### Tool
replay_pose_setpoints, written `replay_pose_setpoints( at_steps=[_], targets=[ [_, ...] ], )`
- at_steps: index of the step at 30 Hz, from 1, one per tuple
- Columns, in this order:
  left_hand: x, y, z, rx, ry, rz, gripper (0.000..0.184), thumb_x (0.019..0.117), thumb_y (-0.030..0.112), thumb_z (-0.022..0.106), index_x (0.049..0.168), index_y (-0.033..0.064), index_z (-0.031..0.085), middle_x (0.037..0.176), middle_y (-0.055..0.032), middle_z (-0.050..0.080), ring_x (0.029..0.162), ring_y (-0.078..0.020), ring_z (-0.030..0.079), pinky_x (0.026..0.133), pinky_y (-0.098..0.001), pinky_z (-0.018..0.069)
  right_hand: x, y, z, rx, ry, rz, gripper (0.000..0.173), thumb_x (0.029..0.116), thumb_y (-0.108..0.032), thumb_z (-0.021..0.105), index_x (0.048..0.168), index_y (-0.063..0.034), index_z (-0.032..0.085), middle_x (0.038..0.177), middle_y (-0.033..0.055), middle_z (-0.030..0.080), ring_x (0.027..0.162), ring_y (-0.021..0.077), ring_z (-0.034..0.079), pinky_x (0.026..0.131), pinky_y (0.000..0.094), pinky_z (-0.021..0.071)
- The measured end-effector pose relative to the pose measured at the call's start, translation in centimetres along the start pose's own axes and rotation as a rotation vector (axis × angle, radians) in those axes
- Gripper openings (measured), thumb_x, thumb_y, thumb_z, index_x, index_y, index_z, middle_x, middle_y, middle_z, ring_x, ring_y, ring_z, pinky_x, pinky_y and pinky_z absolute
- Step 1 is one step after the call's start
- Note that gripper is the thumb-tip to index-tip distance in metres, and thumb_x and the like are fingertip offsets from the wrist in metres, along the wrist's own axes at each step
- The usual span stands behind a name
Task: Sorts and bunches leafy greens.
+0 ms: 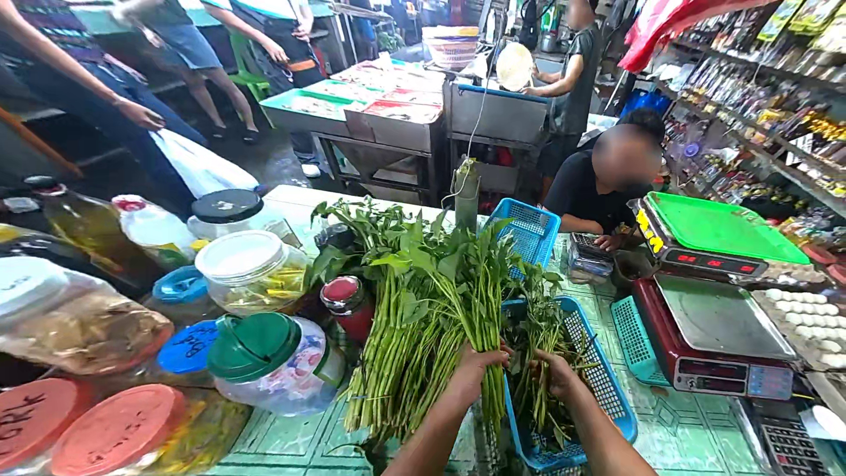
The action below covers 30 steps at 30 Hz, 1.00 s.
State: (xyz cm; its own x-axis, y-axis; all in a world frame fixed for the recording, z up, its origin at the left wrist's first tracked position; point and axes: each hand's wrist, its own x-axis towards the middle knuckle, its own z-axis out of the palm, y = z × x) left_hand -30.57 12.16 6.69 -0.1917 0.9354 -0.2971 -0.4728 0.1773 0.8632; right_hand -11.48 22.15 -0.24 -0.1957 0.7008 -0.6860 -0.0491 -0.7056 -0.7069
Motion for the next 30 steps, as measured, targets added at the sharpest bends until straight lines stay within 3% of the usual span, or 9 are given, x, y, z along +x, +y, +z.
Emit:
replay_pose_setpoints(
  at_steps=[2, 5, 8, 12, 18, 21, 23, 27, 30],
  targets=[
    [0.0, -0.2, 0.0, 0.024, 0.0, -0.014, 0.027, 0.0861, -0.004, 0.068, 0.113, -0.0031, 0.063, 0.094, -0.0163, 0.073, 0.076, -0.0234, 0.07, 0.07, -0.0359, 0.0598, 0.0, 0.6, 0.3, -0.021, -0.04, -0.097, 0.026, 0.0988, -0.017, 0.067, 0.116, -0.0007, 0.057, 0.081, 0.0073, 0.063, 0.066, 0.0147, 0.062, 0.062, 0.0322, 0.0563],
    [0.2, -0.9, -0.5, 0.053, -0.029, -0.025, 0.027, 0.0872, -0.004, 0.067, 0.114, -0.0026, 0.061, 0.098, -0.016, 0.074, 0.082, -0.0253, 0.072, 0.072, -0.0371, 0.0606, -1.4, -0.6, 1.0, -0.118, -0.012, -0.289, 0.051, 0.0976, -0.01, 0.068, 0.141, 0.0028, 0.046, 0.115, 0.0206, 0.066, 0.097, 0.0255, 0.068, 0.086, 0.0436, 0.0585],
    [0.4, -1.6, -0.5, 0.046, -0.066, -0.058, 0.025, 0.0883, -0.005, 0.066, 0.113, -0.0019, 0.063, 0.11, -0.0164, 0.074, 0.1, -0.029, 0.073, 0.081, -0.0427, 0.0614, -3.5, -3.1, 2.0, -0.173, -0.042, -0.438, 0.056, 0.1003, -0.011, 0.064, 0.148, 0.0009, 0.039, 0.123, 0.0219, 0.064, 0.103, 0.0262, 0.068, 0.089, 0.0433, 0.0593],
    [0.1, -1.3, 1.8, 0.054, 0.042, -0.122, 0.051, 0.0795, -0.005, 0.078, 0.126, -0.0024, 0.056, 0.107, -0.0156, 0.07, 0.094, -0.0233, 0.07, 0.083, -0.0405, 0.0607, -5.8, -4.7, 4.5, -0.197, -0.16, -0.573, 0.055, 0.097, -0.006, 0.065, 0.145, 0.0041, 0.041, 0.123, 0.0197, 0.065, 0.105, 0.0215, 0.069, 0.091, 0.0377, 0.0595],
    [0.9, -2.0, 2.6, -0.069, 0.065, -0.083, 0.054, 0.0802, -0.006, 0.076, 0.13, -0.0026, 0.055, 0.11, -0.0168, 0.071, 0.097, -0.0243, 0.071, 0.086, -0.0431, 0.0606, -5.6, -3.0, 6.5, -0.452, -0.081, -0.767, 0.051, 0.1064, -0.027, 0.048, 0.146, 0.0063, 0.044, 0.139, 0.023, 0.057, 0.129, 0.0232, 0.057, 0.111, 0.0383, 0.0463],
    [-0.2, -1.9, 2.9, -0.197, 0.039, -0.13, 0.04, 0.0865, -0.006, 0.066, 0.124, -0.0009, 0.056, 0.102, -0.0148, 0.072, 0.091, -0.0232, 0.072, 0.082, -0.0425, 0.0609, -5.7, -3.0, 5.9, -0.77, -0.036, -0.852, 0.072, 0.1066, -0.047, 0.024, 0.147, 0.0082, 0.047, 0.155, 0.0277, 0.043, 0.149, 0.0374, 0.035, 0.126, 0.0529, 0.0189],
    [-1.0, -1.7, 3.4, -0.26, 0.046, -0.187, 0.034, 0.089, -0.005, 0.065, 0.121, -0.0012, 0.056, 0.098, -0.0158, 0.072, 0.088, -0.0243, 0.072, 0.081, -0.0431, 0.0609, -5.7, -3.3, 5.6, -0.966, 0.011, -0.898, 0.075, 0.1067, -0.046, 0.014, 0.144, 0.0067, 0.053, 0.155, 0.0262, 0.045, 0.15, 0.0413, 0.033, 0.124, 0.06, 0.0125],
    [-0.6, -2.1, 3.6, -0.202, 0.078, -0.217, 0.044, 0.0859, -0.006, 0.07, 0.127, -0.0017, 0.053, 0.103, -0.0177, 0.07, 0.092, -0.0258, 0.071, 0.083, -0.0439, 0.0604, -3.7, -2.6, 5.6, -1.141, 0.265, -0.984, 0.06, 0.1087, -0.039, 0.026, 0.12, -0.0065, 0.075, 0.132, 0.0171, 0.068, 0.133, 0.0367, 0.055, 0.115, 0.0589, 0.0339],
    [0.4, -1.8, 3.1, -0.101, 0.118, -0.215, 0.055, 0.0804, -0.006, 0.075, 0.129, -0.0033, 0.051, 0.107, -0.0191, 0.069, 0.094, -0.027, 0.07, 0.083, -0.0449, 0.0605, -3.1, -3.7, 5.8, -1.042, 0.109, -0.763, 0.059, 0.1103, -0.042, 0.028, 0.13, -0.0046, 0.069, 0.131, 0.0178, 0.067, 0.13, 0.0329, 0.057, 0.114, 0.0527, 0.0398]
  ],
)
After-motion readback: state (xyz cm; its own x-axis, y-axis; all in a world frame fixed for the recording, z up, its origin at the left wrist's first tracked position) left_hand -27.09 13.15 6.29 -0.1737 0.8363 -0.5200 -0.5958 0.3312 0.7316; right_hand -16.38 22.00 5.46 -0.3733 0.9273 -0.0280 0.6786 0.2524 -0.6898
